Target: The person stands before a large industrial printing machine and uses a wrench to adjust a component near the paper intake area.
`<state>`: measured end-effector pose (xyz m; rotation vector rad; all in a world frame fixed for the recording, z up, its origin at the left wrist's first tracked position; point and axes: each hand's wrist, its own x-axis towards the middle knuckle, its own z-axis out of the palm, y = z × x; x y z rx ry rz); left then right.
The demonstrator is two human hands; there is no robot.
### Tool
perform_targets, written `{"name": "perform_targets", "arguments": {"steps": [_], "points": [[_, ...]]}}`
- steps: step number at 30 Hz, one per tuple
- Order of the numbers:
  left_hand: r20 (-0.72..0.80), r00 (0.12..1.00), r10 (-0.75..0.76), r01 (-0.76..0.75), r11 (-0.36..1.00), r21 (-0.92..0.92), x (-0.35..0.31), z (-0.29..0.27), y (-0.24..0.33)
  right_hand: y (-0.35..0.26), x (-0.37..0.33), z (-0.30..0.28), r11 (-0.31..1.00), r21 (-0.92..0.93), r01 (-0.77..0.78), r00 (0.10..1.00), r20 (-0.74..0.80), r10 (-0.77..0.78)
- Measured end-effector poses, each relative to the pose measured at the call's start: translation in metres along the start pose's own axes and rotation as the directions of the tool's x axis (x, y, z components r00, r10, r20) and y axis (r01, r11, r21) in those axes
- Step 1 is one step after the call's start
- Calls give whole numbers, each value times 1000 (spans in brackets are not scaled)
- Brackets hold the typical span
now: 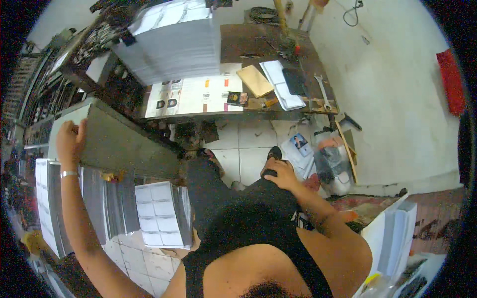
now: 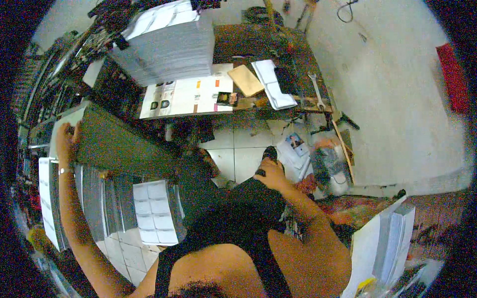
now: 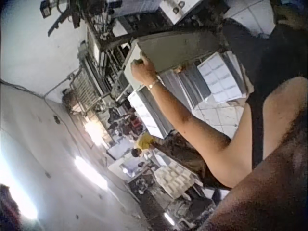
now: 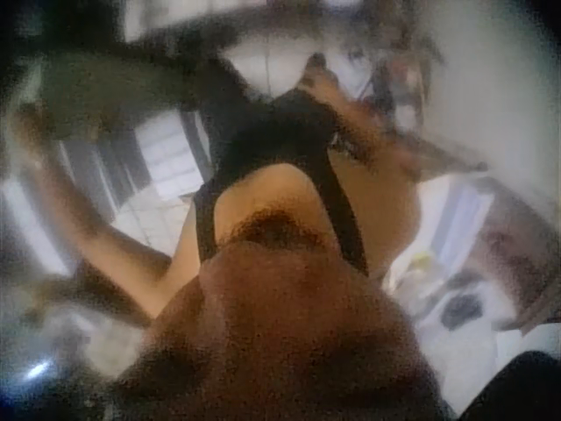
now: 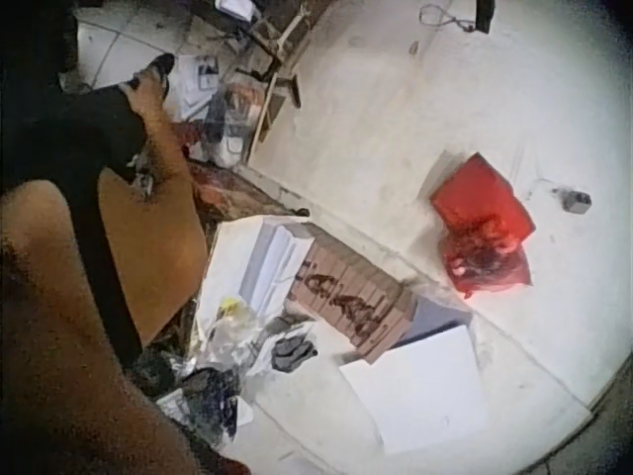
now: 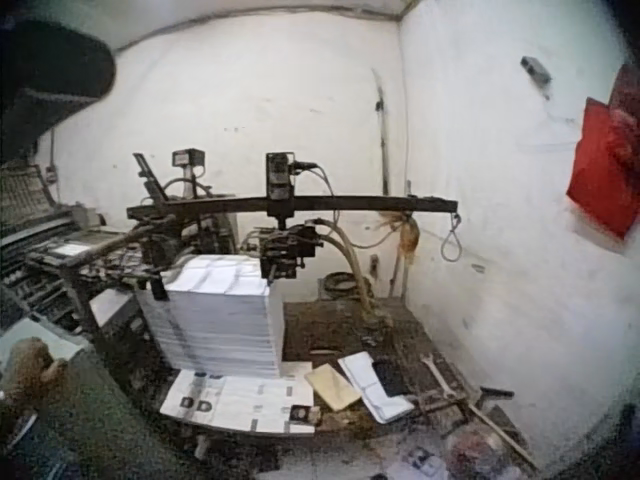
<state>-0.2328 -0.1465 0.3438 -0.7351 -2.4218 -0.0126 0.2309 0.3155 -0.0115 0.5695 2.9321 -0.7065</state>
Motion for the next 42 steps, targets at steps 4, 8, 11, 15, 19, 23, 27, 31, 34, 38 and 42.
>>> {"name": "perform_targets", "arguments": {"steps": [4,8,11,15,19,23,27,31,34,38,42], "points": [[40,992,-119,123,981,-149,0,13,-6,1,-1,7,985,159,-66,985,-146,90],[80,977,-196,211,914,-346,-3,24,-13,2,6,6,985,140,-100,992,-56,109],[77,973,-217,229,874,-429,-8,26,-30,3,8,15,990,138,-41,992,-115,57],[100,965,-242,261,889,-375,0,11,-1,3,6,13,989,136,-63,988,-134,81],[118,954,-274,298,866,-401,-5,9,0,-3,7,8,993,106,-57,988,-137,71],[75,963,-259,268,883,-386,-5,7,3,0,11,11,990,111,-82,992,-87,92],[38,968,-250,244,883,-402,-6,3,9,-6,8,6,991,100,-88,990,-97,98],[96,952,-289,304,876,-375,-3,-3,15,0,9,10,990,98,-102,993,-49,108],[57,958,-281,282,887,-366,-5,-2,12,-1,10,10,989,98,-109,993,-27,112],[86,949,-305,313,865,-393,-6,-3,13,-4,11,3,991,91,-94,995,-5,95],[82,954,-289,295,851,-435,-6,-5,14,-6,9,6,993,80,-88,994,-56,92]]}}
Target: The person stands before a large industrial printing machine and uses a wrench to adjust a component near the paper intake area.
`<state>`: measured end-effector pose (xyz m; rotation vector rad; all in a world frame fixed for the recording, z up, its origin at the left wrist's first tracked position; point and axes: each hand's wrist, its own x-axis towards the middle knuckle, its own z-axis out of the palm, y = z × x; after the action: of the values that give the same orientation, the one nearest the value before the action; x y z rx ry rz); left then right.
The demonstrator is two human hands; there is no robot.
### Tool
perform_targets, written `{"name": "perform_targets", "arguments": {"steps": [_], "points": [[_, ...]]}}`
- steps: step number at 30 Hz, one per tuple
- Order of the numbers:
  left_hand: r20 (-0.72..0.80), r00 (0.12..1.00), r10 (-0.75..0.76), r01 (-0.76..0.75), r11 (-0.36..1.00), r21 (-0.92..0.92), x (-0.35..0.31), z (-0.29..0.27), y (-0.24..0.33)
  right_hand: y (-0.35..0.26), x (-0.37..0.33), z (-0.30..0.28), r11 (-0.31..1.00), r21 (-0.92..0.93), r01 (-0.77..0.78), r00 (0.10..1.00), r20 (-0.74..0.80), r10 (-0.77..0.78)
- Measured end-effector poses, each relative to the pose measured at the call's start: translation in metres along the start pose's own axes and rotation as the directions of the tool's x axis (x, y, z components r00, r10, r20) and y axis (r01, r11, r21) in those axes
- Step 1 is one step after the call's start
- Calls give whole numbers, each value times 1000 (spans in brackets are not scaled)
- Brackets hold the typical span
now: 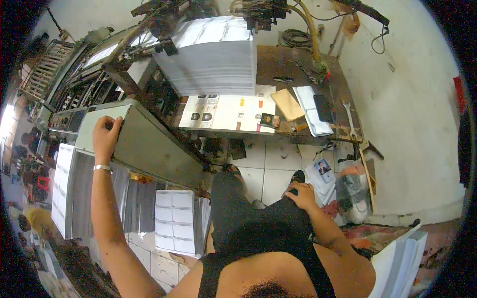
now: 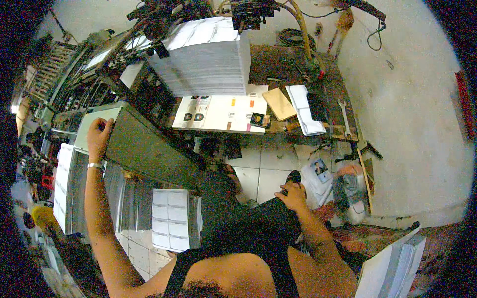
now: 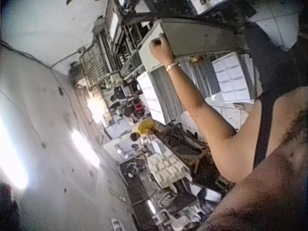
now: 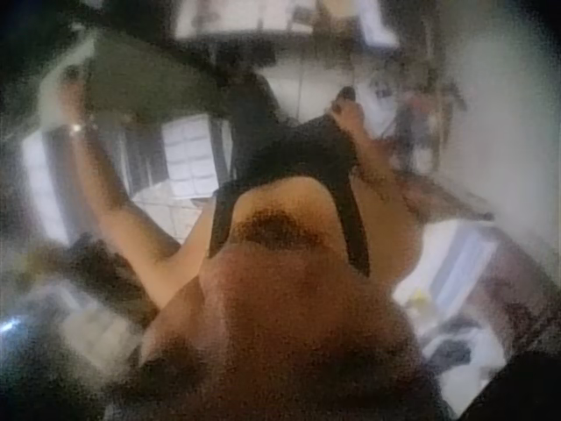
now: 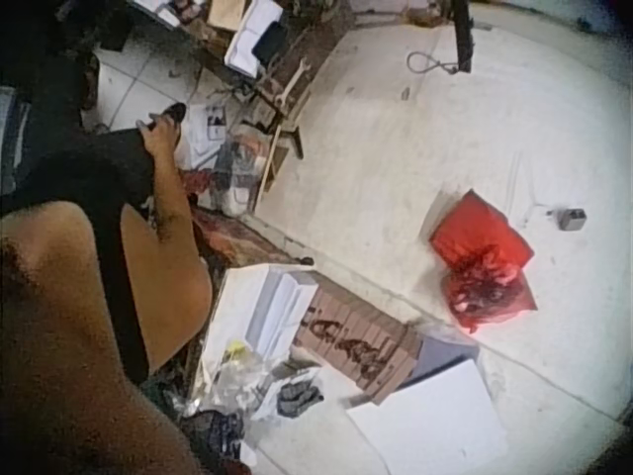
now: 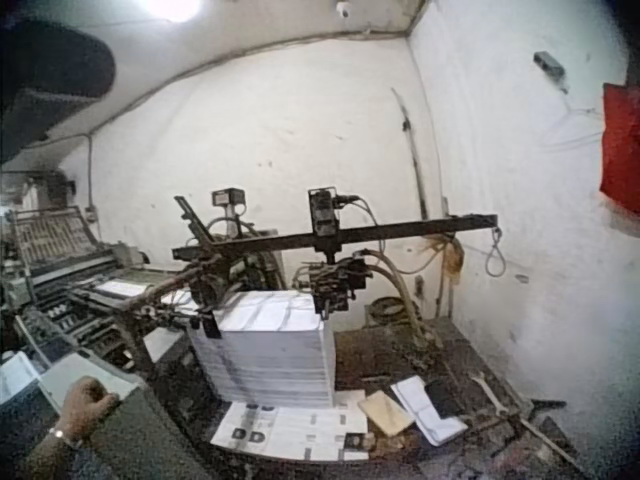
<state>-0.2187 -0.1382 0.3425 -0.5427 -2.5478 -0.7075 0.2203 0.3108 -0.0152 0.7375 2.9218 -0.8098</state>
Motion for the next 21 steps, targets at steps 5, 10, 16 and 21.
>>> {"name": "perform_targets", "arguments": {"steps": [5,10,16,21], "points": [[-17,1000,10,-10,1000,21,1,3,-1,-3,1,-3,1000,-11,-14,1000,12,14],[-44,999,10,-7,998,67,0,3,-2,1,1,0,1000,12,-5,1000,24,5],[-30,999,-33,35,998,59,2,3,5,6,0,6,1000,30,0,1000,-28,1],[-14,997,-79,80,995,51,-3,0,-1,-5,1,-3,999,40,-1,1000,24,0]]}}
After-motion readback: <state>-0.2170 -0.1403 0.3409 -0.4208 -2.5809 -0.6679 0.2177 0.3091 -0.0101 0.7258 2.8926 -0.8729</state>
